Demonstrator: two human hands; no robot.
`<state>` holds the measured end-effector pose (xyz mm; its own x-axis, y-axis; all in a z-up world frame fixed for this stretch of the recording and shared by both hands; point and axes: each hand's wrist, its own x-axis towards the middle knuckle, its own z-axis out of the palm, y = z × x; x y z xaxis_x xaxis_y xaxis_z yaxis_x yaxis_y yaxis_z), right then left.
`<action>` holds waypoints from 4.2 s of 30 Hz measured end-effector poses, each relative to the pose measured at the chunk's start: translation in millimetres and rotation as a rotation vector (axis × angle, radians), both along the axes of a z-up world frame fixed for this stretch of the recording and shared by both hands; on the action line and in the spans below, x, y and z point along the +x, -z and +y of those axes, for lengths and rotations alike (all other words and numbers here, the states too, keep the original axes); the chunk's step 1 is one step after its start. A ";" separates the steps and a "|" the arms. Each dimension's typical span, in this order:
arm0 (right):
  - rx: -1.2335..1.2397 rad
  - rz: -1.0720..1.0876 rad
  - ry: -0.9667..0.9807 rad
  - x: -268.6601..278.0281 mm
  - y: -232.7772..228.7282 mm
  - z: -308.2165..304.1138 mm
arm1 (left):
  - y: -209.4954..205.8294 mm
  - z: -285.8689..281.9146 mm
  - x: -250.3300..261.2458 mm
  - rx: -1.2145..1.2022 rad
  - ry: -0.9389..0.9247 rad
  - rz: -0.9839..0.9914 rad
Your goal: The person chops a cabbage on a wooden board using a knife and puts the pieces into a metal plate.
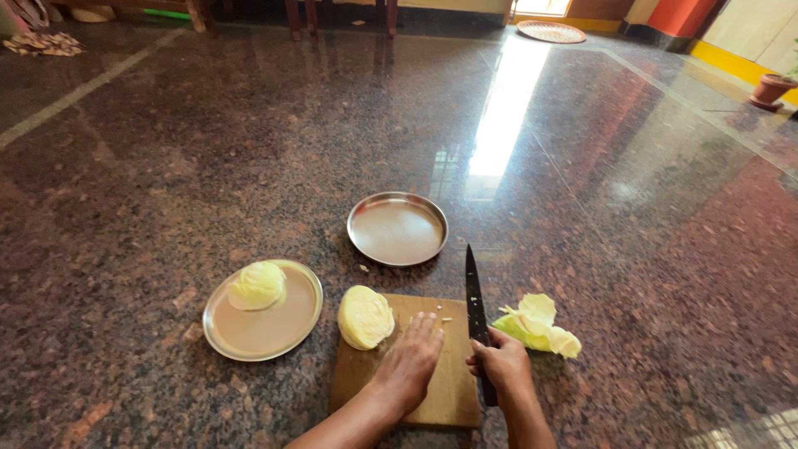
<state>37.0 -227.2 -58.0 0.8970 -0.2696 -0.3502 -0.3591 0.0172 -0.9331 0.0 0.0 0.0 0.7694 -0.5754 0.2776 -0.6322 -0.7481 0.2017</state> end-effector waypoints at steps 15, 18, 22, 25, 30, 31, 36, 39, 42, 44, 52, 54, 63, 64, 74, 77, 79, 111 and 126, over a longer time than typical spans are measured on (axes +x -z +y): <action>-1.087 -0.154 -0.200 5.2 -105.2 58.2 | 30.3 -6.6 -15.2 -0.470 -0.215 0.070; -1.348 -0.222 -0.283 40.9 -118.5 62.0 | 37.7 -6.0 -14.6 -0.478 -0.223 0.075; -1.639 -0.215 -0.432 72.6 -142.6 48.5 | 42.8 -5.2 -12.1 -0.469 -0.229 0.089; -1.852 -0.108 -0.514 83.1 -159.4 44.2 | 43.7 -2.9 -14.3 -0.472 -0.218 0.102; -1.920 0.039 -0.718 78.5 -190.4 47.5 | 37.8 1.1 -16.9 -0.447 -0.239 0.135; -1.921 0.039 -0.716 74.1 -196.0 48.9 | 36.4 2.5 -17.3 -0.448 -0.238 0.133; -1.941 0.170 -0.759 45.8 -210.0 43.0 | 32.1 7.4 -21.2 -0.456 -0.244 0.152; -1.855 0.194 -0.681 28.8 -206.4 30.5 | 28.1 9.8 -22.5 -0.459 -0.256 0.173; -1.455 0.019 -0.334 10.7 -192.1 9.0 | 26.3 10.1 -22.9 -0.598 -0.301 0.202; -1.231 0.104 -0.255 11.7 -172.2 -3.3 | 28.9 9.3 -18.4 -0.677 -0.290 0.165; -0.261 0.137 -0.254 -20.8 -41.8 18.5 | 18.1 7.7 -21.0 -0.649 -0.306 0.263; -0.245 0.157 -0.244 -20.8 -43.3 13.0 | 8.7 11.1 -29.5 -0.597 -0.316 0.161; -0.294 0.103 -0.099 -16.8 -44.0 15.8 | 17.5 10.5 -12.8 -0.211 -0.270 -0.072; -0.306 0.098 -0.090 -16.7 -43.2 18.0 | 20.3 7.3 -13.4 -0.210 -0.271 -0.069; -0.211 0.170 -0.243 -11.5 -36.1 3.8 | 12.0 0.6 -29.7 -0.487 -0.200 0.170; -0.303 0.139 -0.232 -7.5 -45.9 -3.5 | 10.2 4.2 -24.9 -0.513 -0.247 0.096; -0.488 0.133 -0.301 -2.2 -50.4 -5.3 | 6.6 6.9 -23.3 -0.521 -0.278 0.081; -0.176 0.153 -0.189 -38.7 -54.9 11.7 | -23.4 6.8 -23.8 -0.272 -0.492 0.385; -0.185 0.096 -0.151 -38.4 -73.6 22.1 | -15.8 -11.0 -8.7 -0.170 -0.257 0.194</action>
<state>-1.4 -205.1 15.6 0.8969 -0.2021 -0.3934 -0.4321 -0.2114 -0.8767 -8.7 -11.0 15.8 0.9305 -0.3144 0.1879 -0.3658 -0.8229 0.4347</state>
